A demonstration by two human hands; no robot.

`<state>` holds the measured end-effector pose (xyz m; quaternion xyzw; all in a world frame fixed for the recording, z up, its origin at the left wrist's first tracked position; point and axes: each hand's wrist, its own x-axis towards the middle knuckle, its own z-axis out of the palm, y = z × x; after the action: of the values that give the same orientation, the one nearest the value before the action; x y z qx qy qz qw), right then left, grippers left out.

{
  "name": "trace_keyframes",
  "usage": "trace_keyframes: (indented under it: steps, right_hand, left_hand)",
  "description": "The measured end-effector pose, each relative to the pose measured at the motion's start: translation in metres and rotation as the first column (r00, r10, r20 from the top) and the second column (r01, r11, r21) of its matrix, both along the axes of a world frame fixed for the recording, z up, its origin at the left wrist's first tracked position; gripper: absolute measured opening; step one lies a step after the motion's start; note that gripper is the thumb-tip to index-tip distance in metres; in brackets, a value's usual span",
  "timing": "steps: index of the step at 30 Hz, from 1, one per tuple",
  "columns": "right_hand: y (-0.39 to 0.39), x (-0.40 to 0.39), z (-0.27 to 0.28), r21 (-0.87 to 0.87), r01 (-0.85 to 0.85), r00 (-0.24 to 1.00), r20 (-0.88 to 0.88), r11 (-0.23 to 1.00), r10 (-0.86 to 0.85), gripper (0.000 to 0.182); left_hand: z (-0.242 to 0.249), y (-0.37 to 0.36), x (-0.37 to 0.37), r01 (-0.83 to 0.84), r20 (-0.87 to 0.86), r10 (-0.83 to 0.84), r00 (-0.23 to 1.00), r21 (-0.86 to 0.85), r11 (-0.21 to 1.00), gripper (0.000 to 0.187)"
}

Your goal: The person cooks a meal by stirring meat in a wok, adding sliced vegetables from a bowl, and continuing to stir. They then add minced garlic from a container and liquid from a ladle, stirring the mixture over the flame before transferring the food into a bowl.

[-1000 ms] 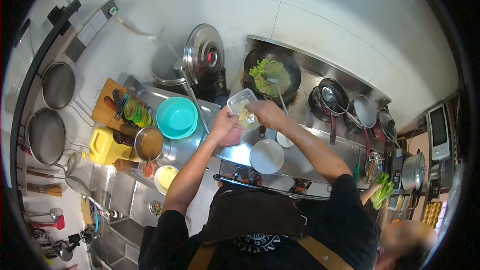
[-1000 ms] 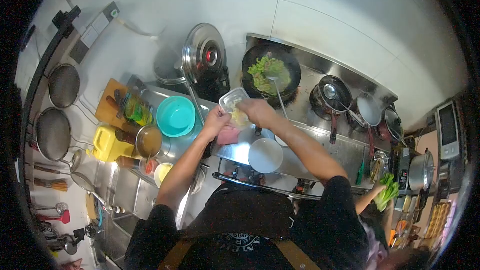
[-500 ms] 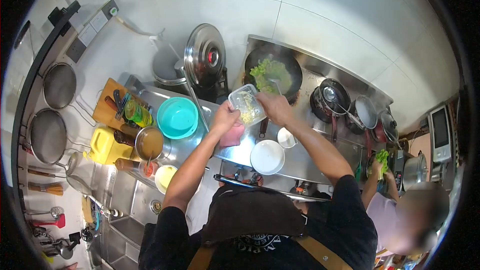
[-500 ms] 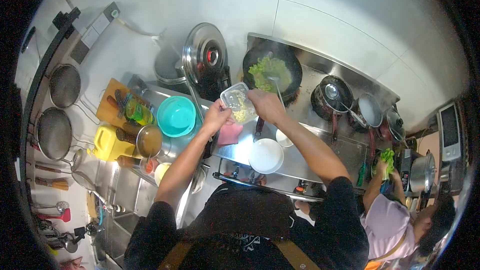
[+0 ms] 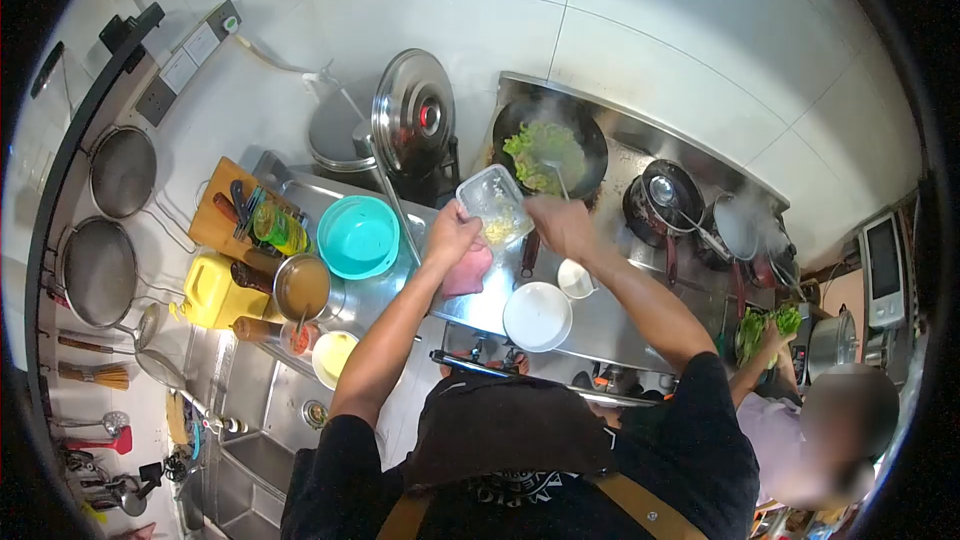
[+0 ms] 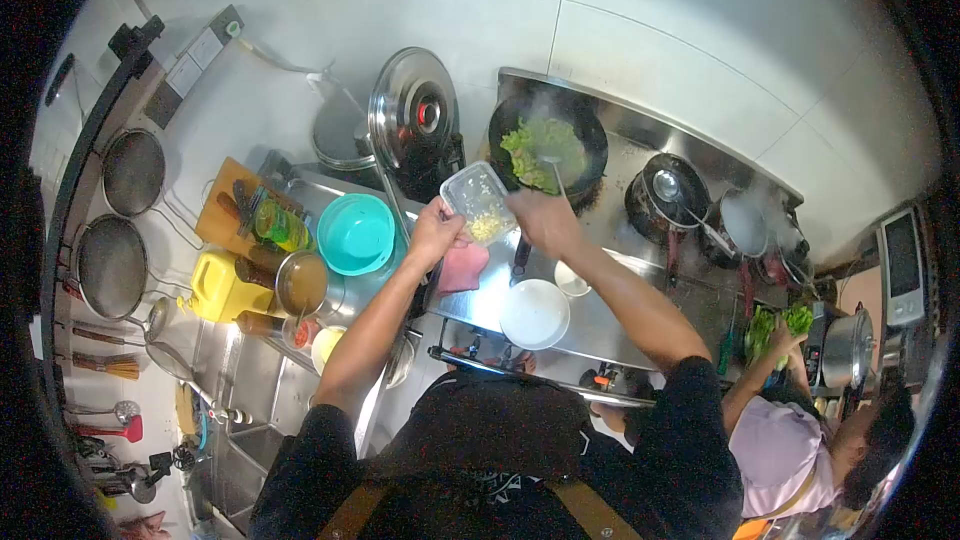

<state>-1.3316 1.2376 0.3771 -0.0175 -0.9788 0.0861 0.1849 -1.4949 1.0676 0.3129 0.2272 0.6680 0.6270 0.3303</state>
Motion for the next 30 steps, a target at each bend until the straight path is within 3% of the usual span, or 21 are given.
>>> trace_keyframes:
  steps: [3,7,8,12,15,16,19,20,23,25,27,29,30]
  right_hand:
    - [-0.001,-0.015,0.008,-0.008,0.089,0.996,-0.005,0.996,-0.089,0.022]
    - [-0.006,0.012,0.012,0.043,-0.049,0.981,0.19,0.998,0.04,0.022]
    - [-0.002,0.009,0.007,0.007,-0.031,0.997,0.077,0.999,0.031,0.02]
    - [0.009,-0.011,0.012,0.018,0.139,0.988,0.067,0.99,-0.14,0.014]
    - [0.013,0.01,-0.011,0.0,-0.061,0.992,0.111,0.998,0.06,0.015]
    - [0.007,0.013,-0.002,-0.035,-0.012,0.987,0.158,0.999,0.017,0.012]
    - [0.031,0.003,-0.007,-0.078,0.141,0.99,0.016,0.987,-0.14,0.01]
    - [0.03,0.0,0.013,-0.119,0.216,0.976,0.071,0.969,-0.208,0.015]
    - [0.054,-0.004,-0.008,-0.268,0.19,0.981,0.082,0.944,-0.174,0.015]
    - [0.061,-0.001,-0.021,-0.529,0.277,0.961,0.16,0.802,-0.226,0.016]
    - [0.071,-0.002,-0.036,-0.738,0.365,0.93,0.264,0.567,-0.255,0.017]
    - [0.079,-0.001,-0.045,-0.859,0.446,0.887,0.388,0.249,-0.25,0.019]
    - [0.084,0.001,-0.05,-0.88,0.428,0.886,0.363,0.207,-0.289,0.015]
  left_hand:
    - [0.008,0.005,0.005,0.016,0.013,-0.016,1.0,-0.006,1.0,0.019]
    - [0.015,0.006,0.0,-0.006,0.008,0.006,1.0,0.023,1.0,0.018]
    - [0.013,0.003,0.001,-0.002,-0.008,0.002,1.0,0.019,1.0,0.018]
    - [0.009,0.011,0.002,-0.008,-0.04,0.009,0.999,0.015,1.0,0.017]
    - [0.009,0.018,-0.003,-0.049,-0.072,0.052,0.996,0.034,0.998,0.017]
    - [0.006,0.019,-0.006,-0.055,-0.104,0.057,0.993,0.026,0.998,0.017]
    - [0.001,0.026,-0.006,-0.064,-0.128,0.061,0.99,-0.019,0.998,0.017]
    - [0.003,0.033,-0.006,-0.062,-0.128,0.057,0.99,-0.034,0.998,0.017]
    - [0.006,0.055,-0.005,-0.035,-0.07,0.035,0.997,-0.004,0.999,0.017]
    - [0.01,0.068,-0.003,-0.004,0.005,0.004,1.0,0.01,1.0,0.017]
    - [0.01,0.082,-0.003,0.021,0.042,-0.021,0.999,-0.009,1.0,0.017]
    - [0.003,0.096,-0.005,0.047,0.043,-0.044,0.998,-0.067,0.997,0.019]
    - [0.0,0.102,-0.006,0.041,0.066,-0.036,0.997,-0.073,0.996,0.02]
